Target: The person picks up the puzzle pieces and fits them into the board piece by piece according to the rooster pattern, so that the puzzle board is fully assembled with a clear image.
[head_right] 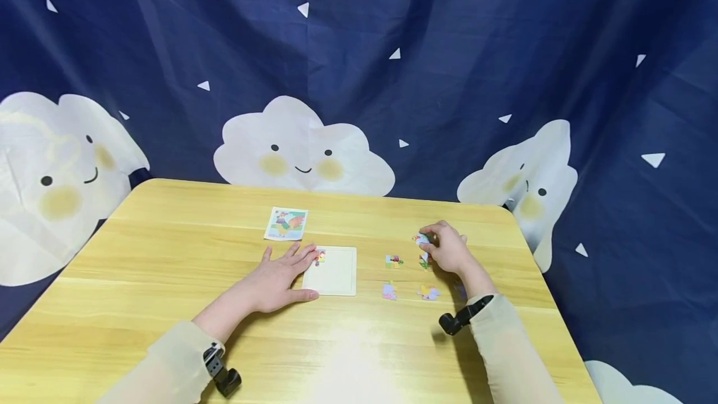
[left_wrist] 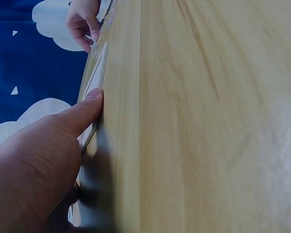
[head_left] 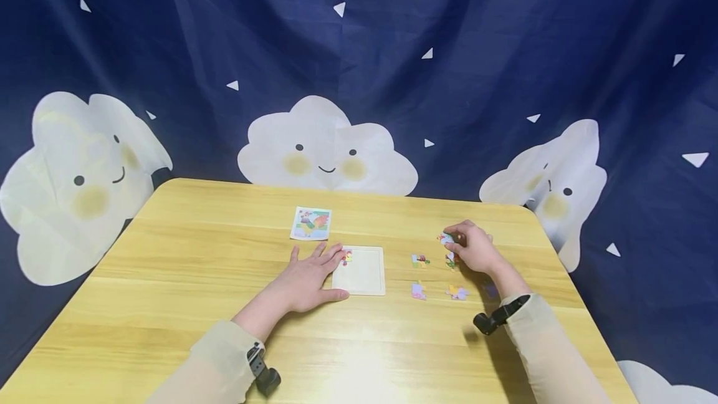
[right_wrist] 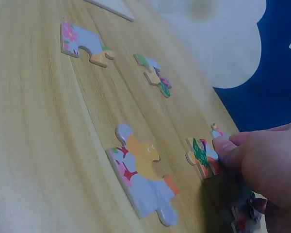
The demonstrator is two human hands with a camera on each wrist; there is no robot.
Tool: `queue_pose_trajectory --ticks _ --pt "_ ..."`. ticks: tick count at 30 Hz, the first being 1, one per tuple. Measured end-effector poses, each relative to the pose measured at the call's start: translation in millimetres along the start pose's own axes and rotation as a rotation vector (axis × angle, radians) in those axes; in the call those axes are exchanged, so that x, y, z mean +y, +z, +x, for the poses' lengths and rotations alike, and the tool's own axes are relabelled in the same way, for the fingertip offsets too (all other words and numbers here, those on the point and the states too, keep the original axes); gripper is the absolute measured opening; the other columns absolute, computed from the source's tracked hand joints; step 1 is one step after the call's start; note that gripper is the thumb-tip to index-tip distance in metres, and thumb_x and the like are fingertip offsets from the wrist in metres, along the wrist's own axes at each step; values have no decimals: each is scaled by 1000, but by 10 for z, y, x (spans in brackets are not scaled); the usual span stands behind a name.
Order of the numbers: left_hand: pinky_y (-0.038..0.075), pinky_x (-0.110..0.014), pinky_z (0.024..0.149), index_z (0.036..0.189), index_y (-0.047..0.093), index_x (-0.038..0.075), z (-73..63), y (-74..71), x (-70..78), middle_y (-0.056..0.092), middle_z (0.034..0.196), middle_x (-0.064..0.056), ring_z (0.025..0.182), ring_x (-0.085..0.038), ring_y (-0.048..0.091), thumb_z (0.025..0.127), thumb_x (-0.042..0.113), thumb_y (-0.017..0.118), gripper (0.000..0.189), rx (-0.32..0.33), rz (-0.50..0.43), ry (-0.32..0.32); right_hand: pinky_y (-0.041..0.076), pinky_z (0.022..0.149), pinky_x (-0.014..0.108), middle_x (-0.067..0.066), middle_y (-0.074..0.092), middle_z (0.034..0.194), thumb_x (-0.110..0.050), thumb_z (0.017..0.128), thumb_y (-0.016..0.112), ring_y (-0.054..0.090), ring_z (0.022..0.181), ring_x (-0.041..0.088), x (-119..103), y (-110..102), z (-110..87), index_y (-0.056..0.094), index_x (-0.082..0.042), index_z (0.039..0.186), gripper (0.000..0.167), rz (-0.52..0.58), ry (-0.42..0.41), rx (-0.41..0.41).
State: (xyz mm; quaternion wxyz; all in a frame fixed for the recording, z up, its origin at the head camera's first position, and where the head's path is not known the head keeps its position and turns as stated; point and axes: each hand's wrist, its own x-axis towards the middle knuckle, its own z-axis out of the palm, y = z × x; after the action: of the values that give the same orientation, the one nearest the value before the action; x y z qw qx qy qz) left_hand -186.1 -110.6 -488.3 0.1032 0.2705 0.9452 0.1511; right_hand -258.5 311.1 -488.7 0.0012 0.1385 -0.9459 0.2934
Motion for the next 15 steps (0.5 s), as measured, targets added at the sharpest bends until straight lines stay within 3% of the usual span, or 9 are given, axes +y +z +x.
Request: queue_pose_trajectory --ticks 4,10,15 --pt "5 -81 116 169 31 17 -4 -9 10 20 176 2 161 -34 14 98 71 57 93 2 -4 5 28 87 60 13 63 110 -8 98 77 60 93 32 -2 -6 -17 74 1 123 27 -3 7 19" --pt "5 -81 116 169 29 17 -18 -27 19 19 176 1 161 -34 13 99 70 57 92 -2 -12 8 21 81 53 2 59 84 -12 99 77 51 76 23 -33 -14 -64 74 -6 126 28 -38 -10 40" --pt "5 -81 116 169 30 17 -23 -24 18 20 176 0 161 -34 14 99 70 57 92 0 -15 9 17 74 46 -1 60 89 -18 101 75 49 73 19 -52 -5 -97 73 -4 132 34 -116 -30 40"
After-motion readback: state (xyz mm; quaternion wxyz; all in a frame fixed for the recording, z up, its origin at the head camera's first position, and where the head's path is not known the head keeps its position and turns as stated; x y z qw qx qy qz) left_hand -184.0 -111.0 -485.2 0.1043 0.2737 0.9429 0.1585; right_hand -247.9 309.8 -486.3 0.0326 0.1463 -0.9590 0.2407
